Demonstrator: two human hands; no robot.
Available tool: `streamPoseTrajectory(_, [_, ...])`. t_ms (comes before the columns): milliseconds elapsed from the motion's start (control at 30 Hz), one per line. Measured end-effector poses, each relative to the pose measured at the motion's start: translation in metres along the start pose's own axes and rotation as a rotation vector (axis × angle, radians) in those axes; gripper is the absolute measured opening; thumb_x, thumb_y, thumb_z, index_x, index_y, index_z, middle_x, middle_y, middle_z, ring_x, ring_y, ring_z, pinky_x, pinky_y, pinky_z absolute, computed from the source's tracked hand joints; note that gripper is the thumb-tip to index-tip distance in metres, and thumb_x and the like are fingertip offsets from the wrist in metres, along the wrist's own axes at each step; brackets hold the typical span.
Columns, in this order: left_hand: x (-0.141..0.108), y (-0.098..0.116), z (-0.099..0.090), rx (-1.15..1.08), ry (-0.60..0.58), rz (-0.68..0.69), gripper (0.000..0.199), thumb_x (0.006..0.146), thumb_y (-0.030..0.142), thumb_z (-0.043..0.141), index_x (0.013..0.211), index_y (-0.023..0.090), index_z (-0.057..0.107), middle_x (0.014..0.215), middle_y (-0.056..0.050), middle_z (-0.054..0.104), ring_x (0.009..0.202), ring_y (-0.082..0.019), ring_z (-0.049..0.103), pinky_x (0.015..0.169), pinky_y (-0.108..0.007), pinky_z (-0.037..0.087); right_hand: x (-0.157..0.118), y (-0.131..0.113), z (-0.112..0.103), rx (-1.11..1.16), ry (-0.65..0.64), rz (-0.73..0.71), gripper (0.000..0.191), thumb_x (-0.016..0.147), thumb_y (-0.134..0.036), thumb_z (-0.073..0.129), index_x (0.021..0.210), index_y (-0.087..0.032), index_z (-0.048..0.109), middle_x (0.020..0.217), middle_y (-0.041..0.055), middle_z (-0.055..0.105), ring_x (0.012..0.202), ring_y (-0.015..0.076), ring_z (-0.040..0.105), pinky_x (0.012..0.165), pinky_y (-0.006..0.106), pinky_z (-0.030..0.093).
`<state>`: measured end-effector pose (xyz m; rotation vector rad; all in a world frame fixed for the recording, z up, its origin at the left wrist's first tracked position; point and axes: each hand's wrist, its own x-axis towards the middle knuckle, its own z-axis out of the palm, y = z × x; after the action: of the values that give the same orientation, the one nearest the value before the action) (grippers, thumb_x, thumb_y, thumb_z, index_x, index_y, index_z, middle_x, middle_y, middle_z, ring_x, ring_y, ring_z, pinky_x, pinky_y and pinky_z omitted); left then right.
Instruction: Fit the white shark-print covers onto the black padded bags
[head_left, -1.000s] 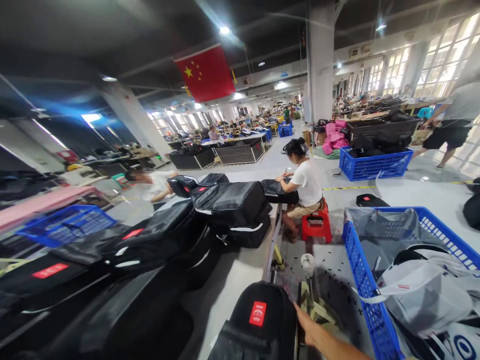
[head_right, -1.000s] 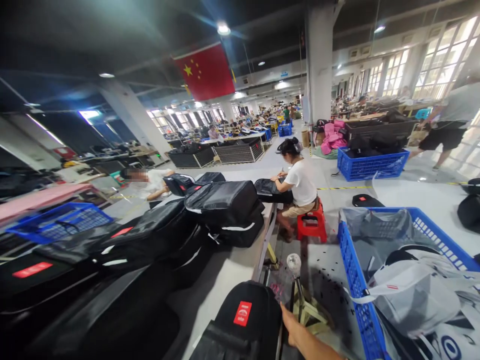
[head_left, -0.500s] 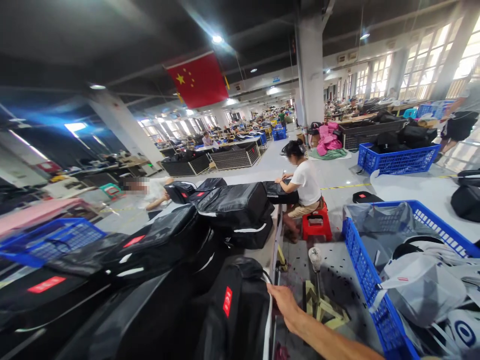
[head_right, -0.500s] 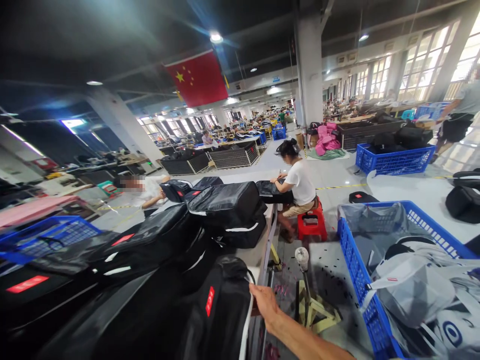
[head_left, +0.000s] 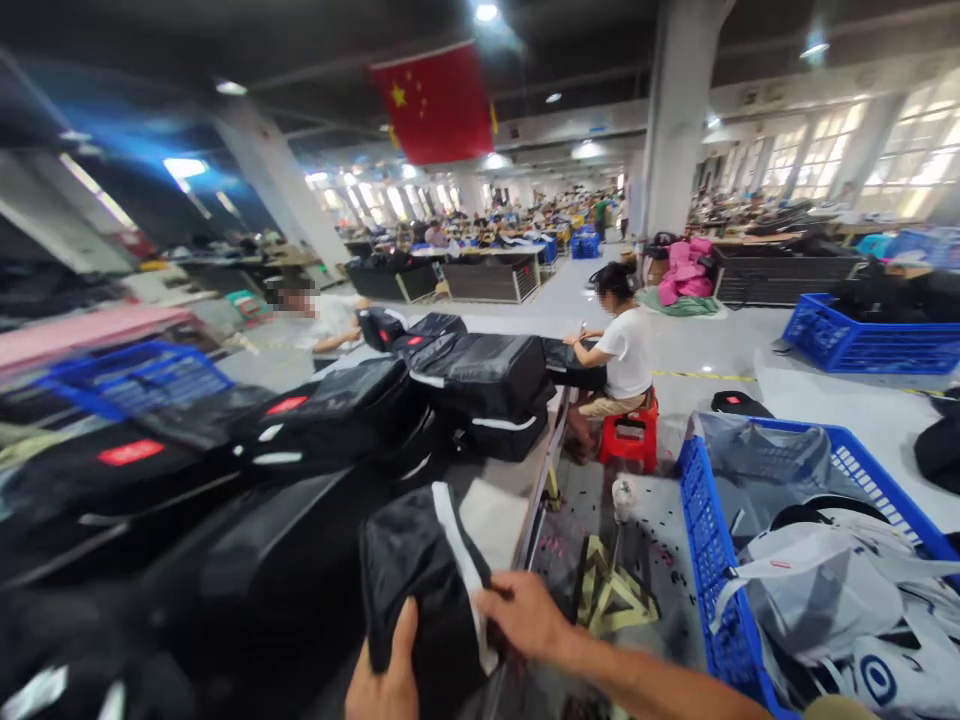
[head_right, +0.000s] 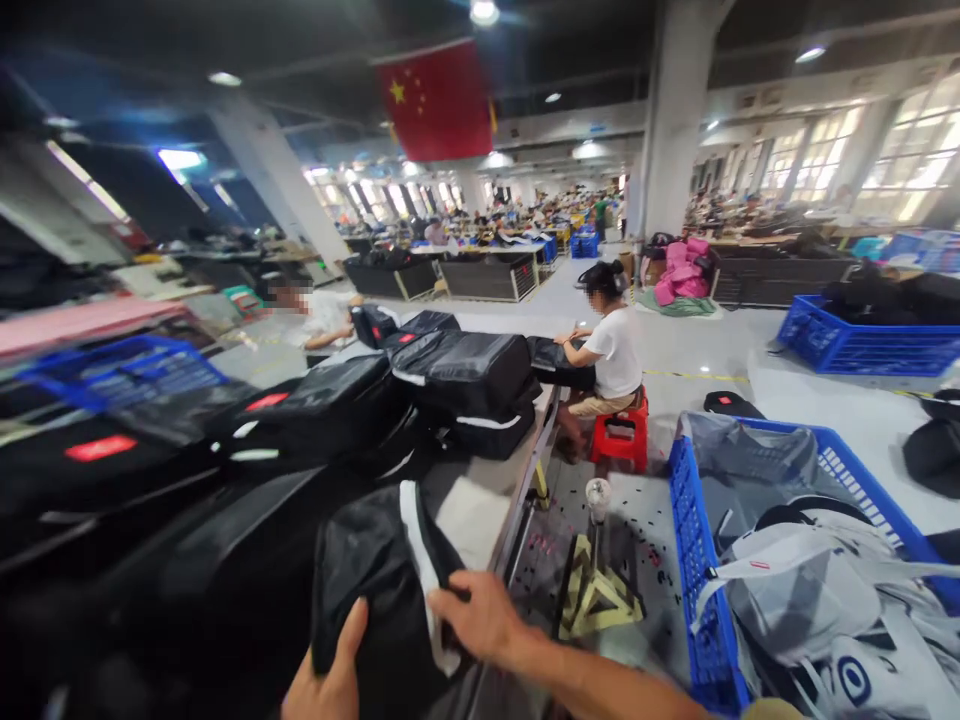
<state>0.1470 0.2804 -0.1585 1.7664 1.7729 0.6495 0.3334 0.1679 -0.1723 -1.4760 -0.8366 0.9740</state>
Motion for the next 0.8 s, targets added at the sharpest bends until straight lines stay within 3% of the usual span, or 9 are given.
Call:
streamPoseTrajectory(33, [-0.003,0.014,0.000,-0.132,0.005,-0.079,0.085,0.089,0.087,0.055,0.134,0.021,0.082,0.128,-0.013,0.080,0.132,-0.043,0.071,0.106,-0.054,0.059,0.005,0.001,-0.003,-0.013,-0.012,-0.013,0.045,0.098,-0.056,0.065,0.078,-0.017,0.054,0.077,-0.0007,0.046,0.077,0.0131,0.045,0.067,0.027,0.032])
streamPoseTrajectory(100, [-0.007,0.038,-0.001,-0.301,0.034,-0.100,0.083,0.079,0.086,0.065,0.121,0.017,0.084,0.120,-0.015,0.081,0.127,-0.043,0.071,0.108,-0.053,0.056,0.014,0.005,-0.007,0.012,-0.043,0.020,0.044,0.099,-0.062,0.062,0.098,-0.018,0.068,0.088,0.0013,0.060,0.076,0.0152,0.055,0.066,0.026,0.043])
streamPoseTrajectory(200, [-0.008,0.051,0.000,-0.411,0.067,-0.087,0.076,0.077,0.083,0.069,0.108,0.015,0.082,0.112,-0.015,0.081,0.115,-0.038,0.072,0.104,-0.049,0.054,0.022,0.011,-0.010,0.042,-0.074,0.031,0.054,0.099,-0.067,0.061,0.122,-0.020,0.071,0.104,0.0050,0.068,0.084,0.0188,0.064,0.065,0.028,0.054])
streamPoseTrajectory(267, [-0.009,0.047,0.003,-0.433,0.098,-0.089,0.072,0.078,0.080,0.071,0.103,0.014,0.082,0.106,-0.014,0.080,0.106,-0.034,0.071,0.096,-0.045,0.054,0.022,0.011,-0.013,0.018,-0.109,0.010,0.052,0.100,-0.069,0.060,0.118,-0.021,0.070,0.101,0.0048,0.068,0.086,0.0195,0.063,0.066,0.028,0.056])
streamPoseTrajectory(367, [-0.012,0.037,0.008,-0.447,0.141,-0.080,0.066,0.081,0.077,0.071,0.096,0.014,0.080,0.095,-0.012,0.077,0.094,-0.029,0.068,0.085,-0.039,0.052,0.020,0.008,-0.019,-0.115,-0.122,-0.088,0.050,0.105,-0.069,0.052,0.097,-0.021,0.065,0.089,0.0018,0.063,0.080,0.0174,0.058,0.075,0.030,0.052])
streamPoseTrajectory(500, [-0.014,0.031,0.013,-0.495,0.161,-0.021,0.062,0.085,0.073,0.072,0.096,0.013,0.080,0.096,-0.010,0.077,0.093,-0.026,0.066,0.086,-0.037,0.051,0.020,0.007,-0.025,-0.191,-0.109,-0.193,0.053,0.108,-0.067,0.049,0.084,-0.021,0.058,0.082,0.0003,0.059,0.081,0.0167,0.057,0.082,0.030,0.047])
streamPoseTrajectory(633, [-0.009,0.029,0.016,-0.523,0.182,-0.022,0.062,0.086,0.071,0.075,0.100,0.011,0.081,0.097,-0.010,0.078,0.093,-0.025,0.066,0.087,-0.036,0.051,0.022,0.012,-0.028,-0.122,-0.173,-0.137,0.052,0.106,-0.071,0.052,0.098,-0.022,0.062,0.089,0.0005,0.064,0.083,0.0175,0.063,0.077,0.029,0.050])
streamPoseTrajectory(733, [-0.002,0.027,0.017,-0.558,0.180,-0.024,0.063,0.085,0.071,0.076,0.103,0.011,0.082,0.102,-0.011,0.080,0.096,-0.026,0.069,0.089,-0.036,0.052,0.023,0.024,-0.027,-0.216,-0.205,-0.161,0.048,0.103,-0.068,0.064,0.112,-0.021,0.065,0.104,0.0022,0.072,0.095,0.0190,0.066,0.092,0.032,0.051])
streamPoseTrajectory(800, [0.002,0.026,0.016,-0.571,0.184,-0.018,0.063,0.085,0.071,0.076,0.103,0.011,0.082,0.104,-0.012,0.080,0.098,-0.027,0.070,0.090,-0.036,0.053,0.023,0.035,-0.024,-0.299,-0.250,-0.145,0.051,0.101,-0.061,0.070,0.132,-0.020,0.066,0.120,0.0057,0.074,0.106,0.0214,0.068,0.102,0.037,0.050])
